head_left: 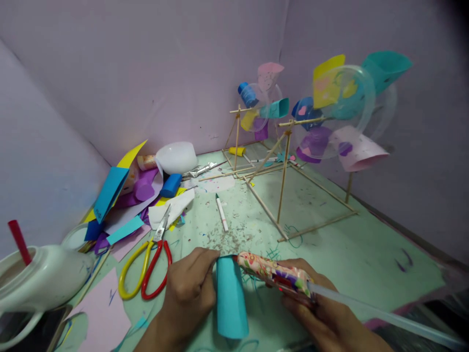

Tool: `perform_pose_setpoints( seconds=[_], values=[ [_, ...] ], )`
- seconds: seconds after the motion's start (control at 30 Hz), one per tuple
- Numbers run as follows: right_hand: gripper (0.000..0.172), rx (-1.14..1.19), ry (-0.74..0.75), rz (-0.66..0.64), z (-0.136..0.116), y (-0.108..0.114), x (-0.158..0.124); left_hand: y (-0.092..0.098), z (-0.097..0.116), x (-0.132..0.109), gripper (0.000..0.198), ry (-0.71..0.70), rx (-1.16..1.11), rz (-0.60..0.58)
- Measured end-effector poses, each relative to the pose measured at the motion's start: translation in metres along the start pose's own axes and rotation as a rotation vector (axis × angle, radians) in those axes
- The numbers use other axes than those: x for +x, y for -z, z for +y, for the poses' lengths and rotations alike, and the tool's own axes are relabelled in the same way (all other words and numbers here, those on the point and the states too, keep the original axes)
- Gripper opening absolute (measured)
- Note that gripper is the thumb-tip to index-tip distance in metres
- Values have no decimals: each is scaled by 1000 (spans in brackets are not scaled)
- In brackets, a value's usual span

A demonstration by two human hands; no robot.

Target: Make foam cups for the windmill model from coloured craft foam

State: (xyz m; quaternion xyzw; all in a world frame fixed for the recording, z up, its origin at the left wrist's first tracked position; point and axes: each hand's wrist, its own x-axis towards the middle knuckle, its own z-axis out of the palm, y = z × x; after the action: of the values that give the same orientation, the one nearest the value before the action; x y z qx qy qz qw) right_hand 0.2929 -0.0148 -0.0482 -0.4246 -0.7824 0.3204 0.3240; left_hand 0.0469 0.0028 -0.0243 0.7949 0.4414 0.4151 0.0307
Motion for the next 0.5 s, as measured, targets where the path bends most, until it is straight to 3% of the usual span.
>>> perform_pose_setpoints(
  seconds=[0.5],
  values=[
    [29,2,-17,1,2,-2,-1,-1,0,-3,20,-35,24,-10]
  ],
)
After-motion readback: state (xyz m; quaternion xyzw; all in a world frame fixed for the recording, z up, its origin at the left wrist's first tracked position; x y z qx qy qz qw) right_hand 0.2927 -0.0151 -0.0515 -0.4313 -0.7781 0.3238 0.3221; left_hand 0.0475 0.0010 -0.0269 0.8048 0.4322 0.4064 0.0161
